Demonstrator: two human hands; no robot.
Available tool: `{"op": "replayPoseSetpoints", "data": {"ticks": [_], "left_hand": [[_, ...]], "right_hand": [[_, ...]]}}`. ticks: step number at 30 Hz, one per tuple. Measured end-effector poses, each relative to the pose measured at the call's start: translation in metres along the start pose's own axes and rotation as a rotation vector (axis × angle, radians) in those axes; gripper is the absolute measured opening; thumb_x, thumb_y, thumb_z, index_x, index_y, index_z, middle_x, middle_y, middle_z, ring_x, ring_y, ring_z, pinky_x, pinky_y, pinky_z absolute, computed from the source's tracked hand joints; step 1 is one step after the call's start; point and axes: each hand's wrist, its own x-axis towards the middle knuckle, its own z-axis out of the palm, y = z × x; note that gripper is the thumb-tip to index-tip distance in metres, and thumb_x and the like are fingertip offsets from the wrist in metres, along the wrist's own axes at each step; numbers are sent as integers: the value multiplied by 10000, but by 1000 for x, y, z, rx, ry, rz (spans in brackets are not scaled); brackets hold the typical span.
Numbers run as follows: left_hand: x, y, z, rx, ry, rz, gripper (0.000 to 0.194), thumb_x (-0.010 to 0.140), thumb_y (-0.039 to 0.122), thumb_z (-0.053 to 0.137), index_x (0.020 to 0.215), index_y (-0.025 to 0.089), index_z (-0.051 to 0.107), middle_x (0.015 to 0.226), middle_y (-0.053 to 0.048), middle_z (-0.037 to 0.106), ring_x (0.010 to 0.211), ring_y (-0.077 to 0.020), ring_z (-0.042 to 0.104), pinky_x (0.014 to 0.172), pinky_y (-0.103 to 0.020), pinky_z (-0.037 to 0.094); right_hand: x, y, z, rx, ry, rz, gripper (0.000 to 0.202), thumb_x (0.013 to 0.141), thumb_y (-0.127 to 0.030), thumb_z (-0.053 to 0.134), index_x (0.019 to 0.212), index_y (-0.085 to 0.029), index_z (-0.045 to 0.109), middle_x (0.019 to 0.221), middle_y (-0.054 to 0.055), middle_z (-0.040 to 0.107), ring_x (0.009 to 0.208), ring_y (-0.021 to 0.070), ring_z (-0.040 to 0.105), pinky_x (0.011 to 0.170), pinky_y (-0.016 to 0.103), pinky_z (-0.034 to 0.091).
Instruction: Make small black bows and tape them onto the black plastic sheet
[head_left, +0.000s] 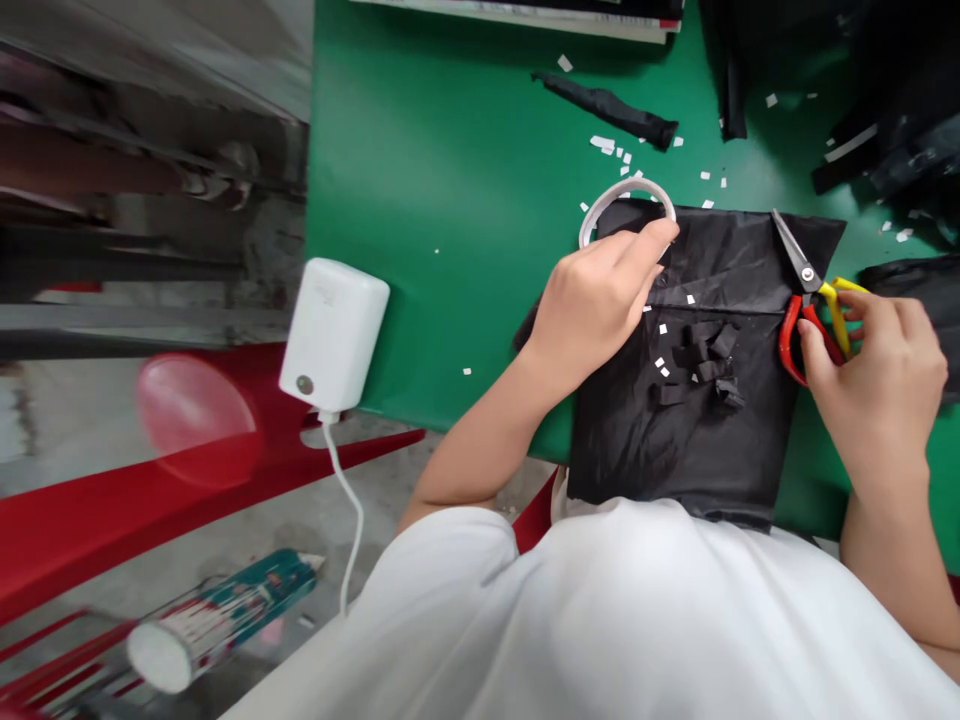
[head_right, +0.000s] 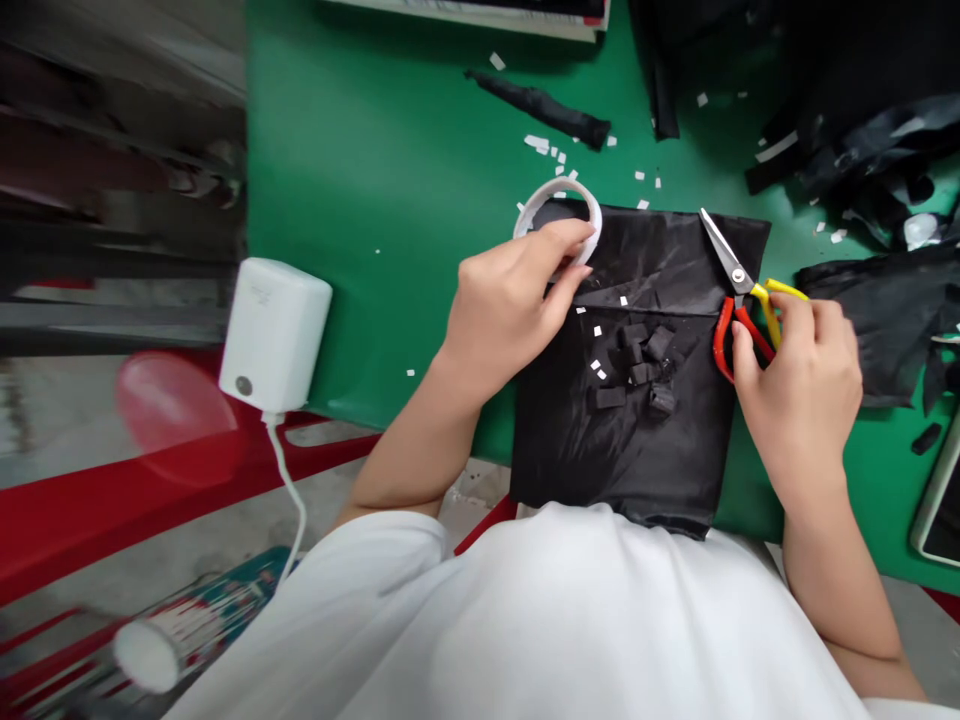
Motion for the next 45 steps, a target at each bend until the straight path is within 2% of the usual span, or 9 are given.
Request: {"op": "replayPoseSetpoints", "data": {"ticks": [5,9,12,16,21,27,31,39,45], "left_hand": [[1,2,0,-42,-38,-53,328,931,181,515,1258,167,542,990,-73,668,904,-188,663,843,-294,527],[1,5,-1,-69,-10,-74,315,924,187,534,1238,186,553,1041,-76,640,952,-194,655,864,-299,537],[2,9,-3,-69,45,-63,274,902,188,570,1173,201,598,1072,-80,636,988,-204,645,890,-313,538],[3,14,-4,-116,113,-42,200,884,211,609,1081,215,642,1008,-54,669,946,-191,653,883,-318,542],[1,26,-6,-350,99,-101,137,887,220,608,1014,188,650,830,1,716,751,-111,666,770,-231,545],[0,40,-15,-863,-147,-154,175,874,265,626,993,137,627,768,-12,746,703,-109,719,695,-186,577],[-3,45,-15,-1011,-240,-181,207,801,240,702,967,144,623,791,-23,762,733,-134,744,679,-185,596],[-7,50,-6,-986,-228,-238,91,806,128,668,893,140,644,791,-5,745,708,-91,724,669,-139,573],[-8,48,-7,-1025,-213,-175,102,834,147,661,934,151,639,817,0,727,740,-89,720,692,-148,574]], "right_hand": [[6,-8,-11,189,83,-269,133,828,-280,664,937,-218,619,892,92,640,850,250,571,783,401,480],[8,-15,-14,388,-279,-576,179,832,-341,661,904,-194,590,792,55,605,754,205,509,693,347,462],[6,-19,-12,325,-372,-653,99,866,-272,601,831,-179,599,733,47,586,730,199,494,661,340,438],[6,-21,-11,329,-312,-653,113,869,-183,571,761,-186,603,700,38,585,689,178,479,630,325,424],[6,-19,-12,403,-79,-692,92,803,-137,671,806,-206,611,699,18,622,652,155,494,569,303,425],[0,-15,-9,397,136,-719,273,720,-126,763,941,-229,639,751,18,679,655,162,557,562,314,469],[-2,-16,-7,306,151,-746,242,753,-130,737,946,-250,654,768,14,687,669,158,581,564,306,476],[-2,-23,-8,256,154,-769,152,760,-208,757,868,-234,652,744,18,666,653,157,571,574,305,491],[-3,-30,-13,473,63,-382,174,814,-318,696,945,-219,638,794,65,637,706,202,592,656,370,510]]}}
